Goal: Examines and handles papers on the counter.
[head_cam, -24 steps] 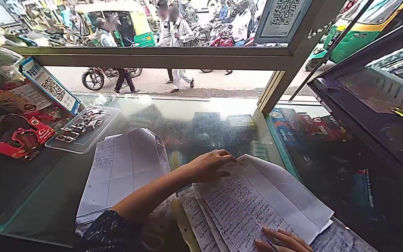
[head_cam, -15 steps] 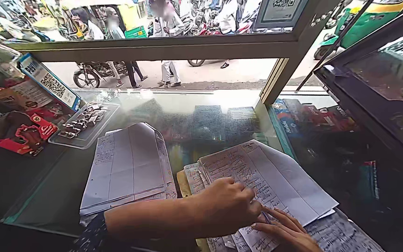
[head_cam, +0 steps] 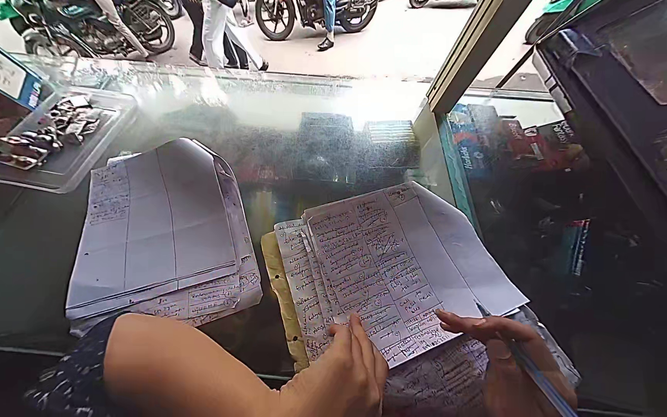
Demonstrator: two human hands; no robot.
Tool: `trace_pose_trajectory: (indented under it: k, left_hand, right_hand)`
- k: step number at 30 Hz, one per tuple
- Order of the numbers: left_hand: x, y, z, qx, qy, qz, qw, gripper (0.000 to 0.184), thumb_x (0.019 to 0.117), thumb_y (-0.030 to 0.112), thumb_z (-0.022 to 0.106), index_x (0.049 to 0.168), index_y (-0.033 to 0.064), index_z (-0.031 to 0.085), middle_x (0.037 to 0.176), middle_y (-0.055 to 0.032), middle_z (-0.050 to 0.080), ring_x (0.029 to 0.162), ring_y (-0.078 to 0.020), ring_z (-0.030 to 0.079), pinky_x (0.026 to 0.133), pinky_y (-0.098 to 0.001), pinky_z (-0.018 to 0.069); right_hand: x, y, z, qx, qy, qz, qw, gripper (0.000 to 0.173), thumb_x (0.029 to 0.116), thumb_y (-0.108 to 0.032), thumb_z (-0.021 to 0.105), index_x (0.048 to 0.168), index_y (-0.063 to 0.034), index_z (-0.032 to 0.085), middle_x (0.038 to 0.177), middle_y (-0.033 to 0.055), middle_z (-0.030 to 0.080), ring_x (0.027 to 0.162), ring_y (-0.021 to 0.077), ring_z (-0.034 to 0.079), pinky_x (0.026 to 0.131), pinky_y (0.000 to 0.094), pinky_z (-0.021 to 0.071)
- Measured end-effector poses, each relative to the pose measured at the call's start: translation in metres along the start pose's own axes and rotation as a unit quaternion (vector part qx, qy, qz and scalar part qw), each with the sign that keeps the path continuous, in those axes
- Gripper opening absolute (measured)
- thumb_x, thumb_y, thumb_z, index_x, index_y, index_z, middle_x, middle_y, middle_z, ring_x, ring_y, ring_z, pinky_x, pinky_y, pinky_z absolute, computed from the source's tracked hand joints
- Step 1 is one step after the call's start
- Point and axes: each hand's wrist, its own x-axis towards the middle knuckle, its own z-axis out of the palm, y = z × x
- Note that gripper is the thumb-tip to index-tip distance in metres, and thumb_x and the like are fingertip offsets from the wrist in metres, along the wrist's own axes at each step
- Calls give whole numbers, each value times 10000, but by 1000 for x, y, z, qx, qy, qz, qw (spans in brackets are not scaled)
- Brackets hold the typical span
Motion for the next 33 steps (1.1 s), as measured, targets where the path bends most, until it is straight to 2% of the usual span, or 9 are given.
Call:
trace_pose_trajectory:
  k: [2,4,7,11,16,21,25,29,33]
  left_hand:
    - [0,1,-3,-23,-18,15,999,339,1013,-52,406,1254,-90,641,981,-285,699,809,-352,729,648,-371,548]
    - [1,1,-2,-28,-23,28,999,390,1026,-41,383,1348,-65,601,945,-312,681,734,-383,707,623,-401,539]
    - [2,5,-3,-14,-44,34,998,406,1020,-74,376,1373,-71,578,980,-339,672,784,-422,713,666,-434,559]
    - [5,3,-6,-34,-74,42,996,411,1022,-75,374,1392,-88,553,1033,-372,660,830,-455,718,650,-441,566]
    - [8,-12,-21,-158,-184,57,968,480,1037,-82,335,1514,-83,386,1208,-466,554,1027,-574,653,734,-513,573]
    - [7,-11,-19,-165,-168,41,971,481,1027,-81,356,1502,-57,432,1152,-442,593,996,-560,669,701,-494,575]
    - [8,-8,-20,-157,-183,42,970,500,1025,-90,352,1522,-60,395,1202,-463,564,1053,-586,643,723,-509,575]
    - [9,-8,-23,-180,-205,37,961,513,1027,-87,346,1540,-72,348,1265,-486,517,1115,-614,601,750,-536,564]
    - [10,-14,-24,-195,-219,54,955,508,1036,-80,329,1544,-80,326,1293,-479,505,1163,-614,575,782,-543,560]
  right_hand:
    - [5,0,-6,-64,23,-35,997,250,1104,-366,418,1206,-270,626,1101,-135,770,997,36,740,907,193,597]
    - [6,4,-11,-128,48,-67,988,233,1106,-358,431,1172,-263,632,998,-175,764,884,-22,732,793,140,600]
    - [3,12,-12,-173,78,-84,978,221,1092,-371,477,1107,-256,665,835,-211,685,721,-102,650,655,76,541]
    - [0,14,-13,-179,84,-85,977,226,1091,-372,480,1079,-256,673,824,-223,653,685,-134,606,624,47,507]
    - [-3,16,-16,-180,83,-102,975,231,1086,-378,491,1065,-239,674,829,-194,653,706,-122,610,635,54,503]
    - [-2,16,-16,-191,78,-109,972,246,1089,-382,480,1062,-228,669,830,-188,651,726,-117,616,662,57,505]
    - [-1,16,-16,-186,70,-104,975,241,1090,-377,481,1055,-232,669,824,-192,660,736,-118,622,673,57,504]
    - [0,19,-16,-219,35,-121,968,280,1100,-355,457,1028,-154,638,796,-99,642,740,-78,624,680,79,495]
    - [4,20,-18,-219,-14,-118,969,306,1109,-339,427,1070,-126,643,916,-57,703,885,-27,679,791,121,542]
